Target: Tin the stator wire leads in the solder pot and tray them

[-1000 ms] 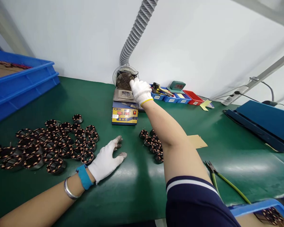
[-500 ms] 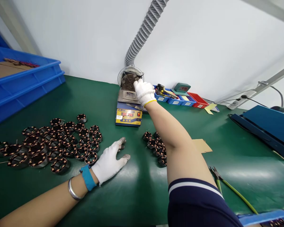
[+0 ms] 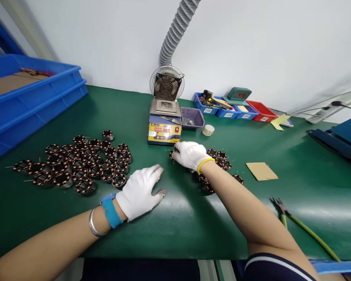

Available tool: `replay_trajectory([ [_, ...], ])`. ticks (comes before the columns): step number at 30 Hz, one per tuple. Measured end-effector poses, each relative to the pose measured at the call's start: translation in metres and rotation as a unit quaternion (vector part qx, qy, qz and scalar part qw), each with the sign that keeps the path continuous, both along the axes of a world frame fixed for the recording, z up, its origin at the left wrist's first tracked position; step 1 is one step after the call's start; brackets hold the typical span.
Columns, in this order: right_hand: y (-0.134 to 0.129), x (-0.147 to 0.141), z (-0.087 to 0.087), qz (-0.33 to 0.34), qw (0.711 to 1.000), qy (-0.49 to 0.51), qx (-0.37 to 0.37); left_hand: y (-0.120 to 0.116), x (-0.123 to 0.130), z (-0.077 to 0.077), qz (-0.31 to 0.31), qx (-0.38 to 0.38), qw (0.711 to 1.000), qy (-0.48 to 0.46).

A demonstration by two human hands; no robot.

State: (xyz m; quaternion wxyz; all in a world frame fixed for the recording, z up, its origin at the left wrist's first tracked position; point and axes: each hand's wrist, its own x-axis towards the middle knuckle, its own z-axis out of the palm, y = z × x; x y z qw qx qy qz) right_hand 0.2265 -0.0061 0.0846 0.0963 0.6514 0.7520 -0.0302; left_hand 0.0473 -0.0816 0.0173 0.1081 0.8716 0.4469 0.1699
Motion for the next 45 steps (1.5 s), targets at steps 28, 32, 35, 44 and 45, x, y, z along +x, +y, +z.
replay_trajectory([
  [28,-0.067,-0.021,-0.051,0.003,0.936,0.35,-0.041,0.02,-0.028,0.022,0.197,-0.062,0.976,0.073],
  [32,-0.066,-0.021,-0.057,0.006,0.906,0.418,-0.072,0.025,-0.035,0.009,0.133,-0.022,0.991,-0.016],
  [35,-0.058,-0.019,-0.068,-0.057,0.854,0.514,-0.063,0.023,-0.038,0.005,0.121,0.019,0.987,-0.101],
  [44,-0.045,-0.028,-0.082,-0.065,0.819,0.57,-0.007,0.022,-0.004,0.016,0.243,-0.034,0.968,0.05],
  [45,-0.044,-0.029,-0.081,-0.064,0.823,0.565,-0.004,0.025,-0.002,0.015,0.245,-0.031,0.966,0.073],
])
